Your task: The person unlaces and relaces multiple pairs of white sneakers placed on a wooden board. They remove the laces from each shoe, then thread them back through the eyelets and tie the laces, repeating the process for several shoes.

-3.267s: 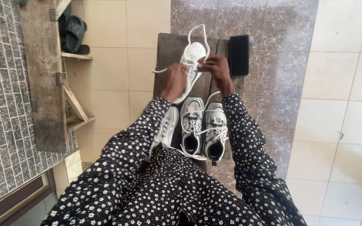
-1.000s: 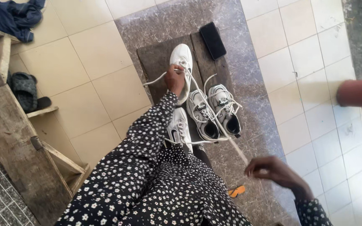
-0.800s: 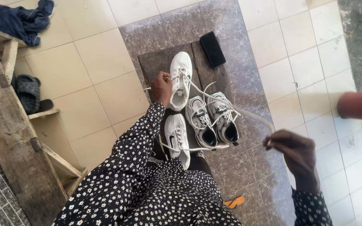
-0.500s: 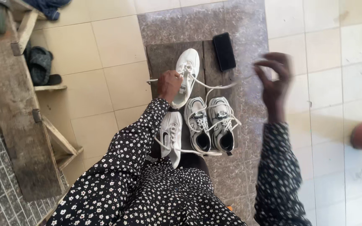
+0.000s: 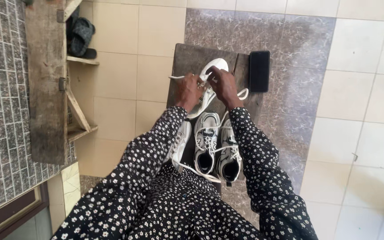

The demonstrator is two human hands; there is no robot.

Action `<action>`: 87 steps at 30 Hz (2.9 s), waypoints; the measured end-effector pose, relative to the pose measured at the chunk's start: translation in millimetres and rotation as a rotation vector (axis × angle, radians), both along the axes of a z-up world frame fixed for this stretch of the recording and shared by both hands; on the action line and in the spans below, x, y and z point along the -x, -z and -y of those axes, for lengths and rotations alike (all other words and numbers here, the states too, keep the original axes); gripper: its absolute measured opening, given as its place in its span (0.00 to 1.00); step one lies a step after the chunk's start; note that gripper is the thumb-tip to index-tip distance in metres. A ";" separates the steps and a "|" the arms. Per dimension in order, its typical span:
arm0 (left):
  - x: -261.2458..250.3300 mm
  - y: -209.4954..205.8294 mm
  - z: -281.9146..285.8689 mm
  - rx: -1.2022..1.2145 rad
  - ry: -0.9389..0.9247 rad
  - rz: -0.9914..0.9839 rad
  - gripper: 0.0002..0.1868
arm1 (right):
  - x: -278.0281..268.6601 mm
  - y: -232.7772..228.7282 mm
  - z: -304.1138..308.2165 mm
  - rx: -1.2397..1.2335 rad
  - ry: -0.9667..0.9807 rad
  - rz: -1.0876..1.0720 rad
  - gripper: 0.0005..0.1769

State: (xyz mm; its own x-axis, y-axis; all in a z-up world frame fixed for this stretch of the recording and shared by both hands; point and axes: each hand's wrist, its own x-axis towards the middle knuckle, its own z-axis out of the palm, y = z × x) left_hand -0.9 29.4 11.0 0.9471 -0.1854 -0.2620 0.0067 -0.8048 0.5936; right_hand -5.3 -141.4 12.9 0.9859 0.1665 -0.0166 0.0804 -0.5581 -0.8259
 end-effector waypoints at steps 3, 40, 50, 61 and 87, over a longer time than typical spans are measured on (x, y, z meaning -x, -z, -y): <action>-0.2 -7.6 2.2 -0.085 0.008 0.051 0.14 | -10.6 -1.8 -7.2 0.099 -0.031 0.025 0.13; -14.8 37.7 -59.3 0.376 0.013 -0.159 0.05 | 21.9 -5.3 -82.5 0.455 0.111 0.151 0.09; -30.8 10.2 -55.9 0.151 0.279 -0.142 0.22 | 9.1 -18.6 -93.3 0.463 0.228 0.074 0.09; -29.0 21.9 -56.2 0.257 0.193 -0.052 0.08 | 15.0 -2.6 -82.7 0.640 0.193 0.152 0.07; -8.3 17.3 -26.9 -0.225 0.273 0.056 0.12 | 95.7 48.5 -69.8 0.456 0.315 -0.041 0.19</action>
State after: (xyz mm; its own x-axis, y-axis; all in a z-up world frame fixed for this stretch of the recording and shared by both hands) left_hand 7.4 56.3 -6.3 0.8846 -0.3772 -0.2744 -0.2543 -0.8831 0.3942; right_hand -100.9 -71.6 -35.6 0.9839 -0.1692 -0.0569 -0.1750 -0.8516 -0.4941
